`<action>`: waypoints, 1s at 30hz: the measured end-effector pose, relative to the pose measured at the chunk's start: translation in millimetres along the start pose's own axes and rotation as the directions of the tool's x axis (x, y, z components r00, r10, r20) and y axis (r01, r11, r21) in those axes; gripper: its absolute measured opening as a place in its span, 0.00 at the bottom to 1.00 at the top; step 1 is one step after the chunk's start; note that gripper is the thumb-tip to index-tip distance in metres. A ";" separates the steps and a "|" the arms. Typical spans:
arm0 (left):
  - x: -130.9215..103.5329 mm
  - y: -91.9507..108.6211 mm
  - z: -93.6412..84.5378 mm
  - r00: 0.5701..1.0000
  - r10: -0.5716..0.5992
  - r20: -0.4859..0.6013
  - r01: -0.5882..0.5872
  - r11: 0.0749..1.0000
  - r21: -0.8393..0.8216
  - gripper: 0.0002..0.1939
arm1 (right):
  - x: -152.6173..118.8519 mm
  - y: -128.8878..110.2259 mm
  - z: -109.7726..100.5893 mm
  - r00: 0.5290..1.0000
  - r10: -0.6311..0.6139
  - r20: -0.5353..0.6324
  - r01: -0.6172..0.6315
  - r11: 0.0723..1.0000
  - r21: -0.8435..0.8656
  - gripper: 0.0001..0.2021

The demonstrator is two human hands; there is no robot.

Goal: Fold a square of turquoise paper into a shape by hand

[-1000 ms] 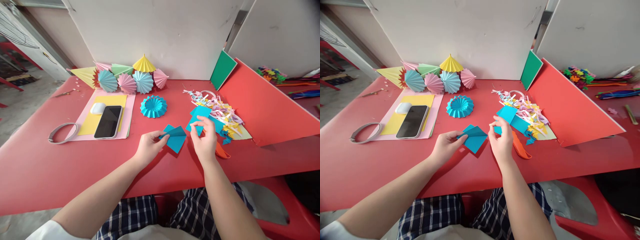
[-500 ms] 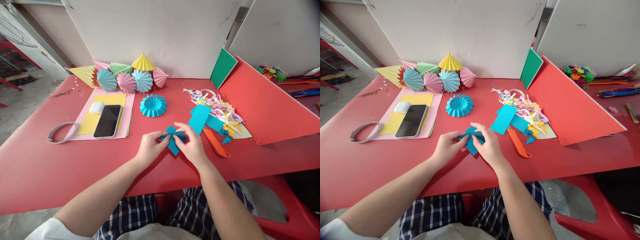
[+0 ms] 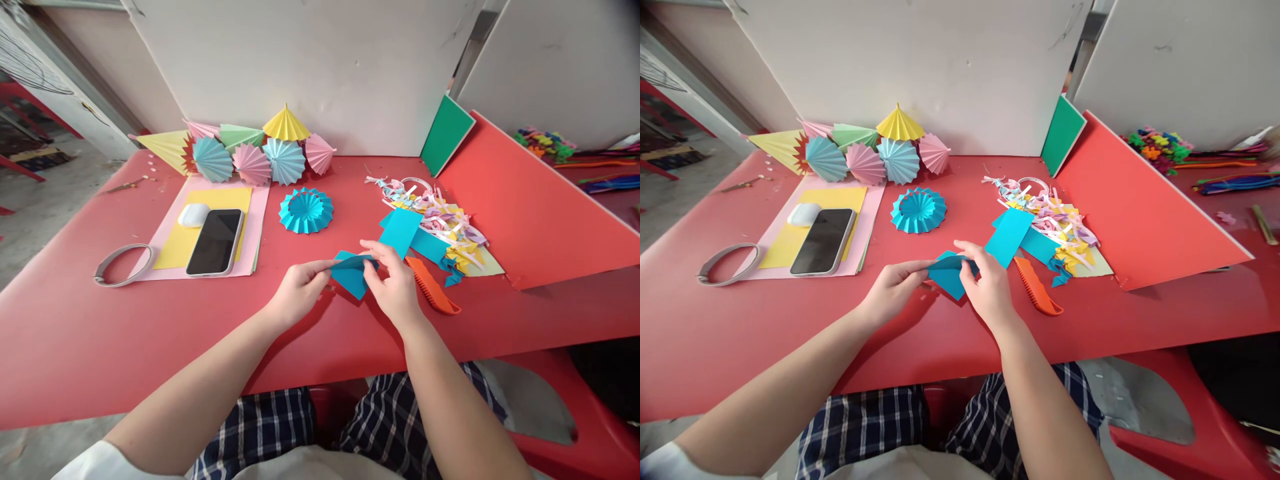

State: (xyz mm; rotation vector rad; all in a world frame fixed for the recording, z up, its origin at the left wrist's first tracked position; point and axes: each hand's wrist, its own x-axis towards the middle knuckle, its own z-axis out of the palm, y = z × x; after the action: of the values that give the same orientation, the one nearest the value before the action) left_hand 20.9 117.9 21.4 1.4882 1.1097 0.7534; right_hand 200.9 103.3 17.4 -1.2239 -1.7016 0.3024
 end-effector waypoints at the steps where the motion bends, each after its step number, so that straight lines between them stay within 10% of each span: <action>1: -0.1 0.7 -0.2 1.000 -0.011 0.007 0.011 1.000 -0.028 0.18 | -0.3 0.8 0.0 1.000 0.002 0.001 -0.002 1.000 -0.002 0.16; 15: 1.1 -1.3 2.9 0.989 0.086 -0.124 -0.077 0.994 0.077 0.15 | -1.7 -0.9 1.5 0.991 -0.119 0.064 0.119 0.993 0.005 0.17; 25: -2.0 5.0 -0.2 1.000 0.008 0.003 -0.006 0.918 -0.397 0.18 | 1.2 0.9 -4.7 0.991 -0.133 -0.018 0.132 0.990 -0.051 0.16; 30: 0.0 4.4 3.8 0.991 0.017 -0.135 -0.048 0.973 -0.227 0.19 | -0.5 -2.2 -3.1 1.000 -0.016 -0.026 0.017 0.999 0.036 0.16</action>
State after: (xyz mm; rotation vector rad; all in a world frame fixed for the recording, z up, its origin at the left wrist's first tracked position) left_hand 25.4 116.5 24.9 1.2775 1.0585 0.9810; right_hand 202.1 100.8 20.2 -1.1824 -1.6770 0.3052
